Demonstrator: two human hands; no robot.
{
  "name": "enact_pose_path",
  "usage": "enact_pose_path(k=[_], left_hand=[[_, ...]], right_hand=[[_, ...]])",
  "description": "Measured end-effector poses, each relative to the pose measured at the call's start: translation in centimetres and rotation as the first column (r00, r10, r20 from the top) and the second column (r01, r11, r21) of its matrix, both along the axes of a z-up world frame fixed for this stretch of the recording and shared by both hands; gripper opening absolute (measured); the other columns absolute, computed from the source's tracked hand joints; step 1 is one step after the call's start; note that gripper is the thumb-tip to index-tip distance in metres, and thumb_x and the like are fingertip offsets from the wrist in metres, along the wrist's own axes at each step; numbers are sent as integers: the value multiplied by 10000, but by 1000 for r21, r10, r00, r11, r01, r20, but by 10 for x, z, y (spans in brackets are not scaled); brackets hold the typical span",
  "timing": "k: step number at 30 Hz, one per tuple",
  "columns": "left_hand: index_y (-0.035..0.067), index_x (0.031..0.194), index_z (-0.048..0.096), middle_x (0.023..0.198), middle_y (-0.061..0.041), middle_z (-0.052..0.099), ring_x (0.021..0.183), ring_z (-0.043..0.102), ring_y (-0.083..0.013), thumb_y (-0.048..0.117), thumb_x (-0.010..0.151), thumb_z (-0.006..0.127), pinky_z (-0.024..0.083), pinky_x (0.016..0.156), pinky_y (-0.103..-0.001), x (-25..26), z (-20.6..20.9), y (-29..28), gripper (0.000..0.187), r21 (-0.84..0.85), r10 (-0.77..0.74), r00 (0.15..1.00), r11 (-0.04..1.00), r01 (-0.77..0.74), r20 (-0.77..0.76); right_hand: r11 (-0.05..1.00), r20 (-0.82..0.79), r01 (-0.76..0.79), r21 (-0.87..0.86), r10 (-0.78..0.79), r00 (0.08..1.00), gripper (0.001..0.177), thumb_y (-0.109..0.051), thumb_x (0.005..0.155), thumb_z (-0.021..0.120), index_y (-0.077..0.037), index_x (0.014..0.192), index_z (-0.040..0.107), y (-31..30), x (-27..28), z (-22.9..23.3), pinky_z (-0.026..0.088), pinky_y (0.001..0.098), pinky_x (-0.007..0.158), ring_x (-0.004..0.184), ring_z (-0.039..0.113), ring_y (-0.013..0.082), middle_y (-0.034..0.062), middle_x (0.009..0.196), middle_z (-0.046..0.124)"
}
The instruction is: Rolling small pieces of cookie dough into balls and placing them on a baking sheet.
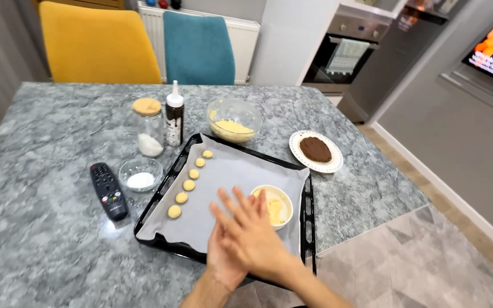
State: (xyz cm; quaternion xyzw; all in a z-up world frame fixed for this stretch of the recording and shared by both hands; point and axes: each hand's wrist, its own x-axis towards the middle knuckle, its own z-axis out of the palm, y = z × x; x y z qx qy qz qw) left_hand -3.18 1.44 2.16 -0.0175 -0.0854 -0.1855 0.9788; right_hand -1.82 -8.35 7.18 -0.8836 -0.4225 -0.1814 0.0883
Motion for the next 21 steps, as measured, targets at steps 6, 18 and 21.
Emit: enact_pose_path(k=[6, 18, 21], left_hand=[[22, 1578, 339, 1625, -139, 359, 1475, 340, -288, 561, 1046, 273, 276, 1209, -457, -2, -29, -18, 761, -99, -16, 997, 995, 23, 69], [102, 1600, 323, 1636, -92, 389, 1519, 316, -259, 612, 978, 345, 250, 1212, -462, 22, 17, 27, 805, 16, 100, 994, 995, -99, -50], [162, 1620, 286, 1667, -17, 378, 1548, 305, -184, 581, 967, 337, 242, 1233, -412, 55, -9, 3, 777, 57, 198, 953, 975, -216, 228]], right_hand=[[890, -253, -1, 455, 131, 959, 582, -279, 1088, 319, -114, 1645, 290, -13, 6, 47, -71, 663, 1268, 1650, 56, 387, 136, 1760, 190], [998, -8, 56, -12, -56, 998, 665, -345, 989, 479, -128, 1602, 339, 19, 42, 18, -49, 701, 1175, 1576, 125, 365, 106, 1697, 233], [969, -38, -244, 39, 245, 969, 613, -362, 1029, 488, -139, 1589, 381, 44, 13, 39, -51, 697, 1191, 1582, 123, 374, 112, 1694, 252]])
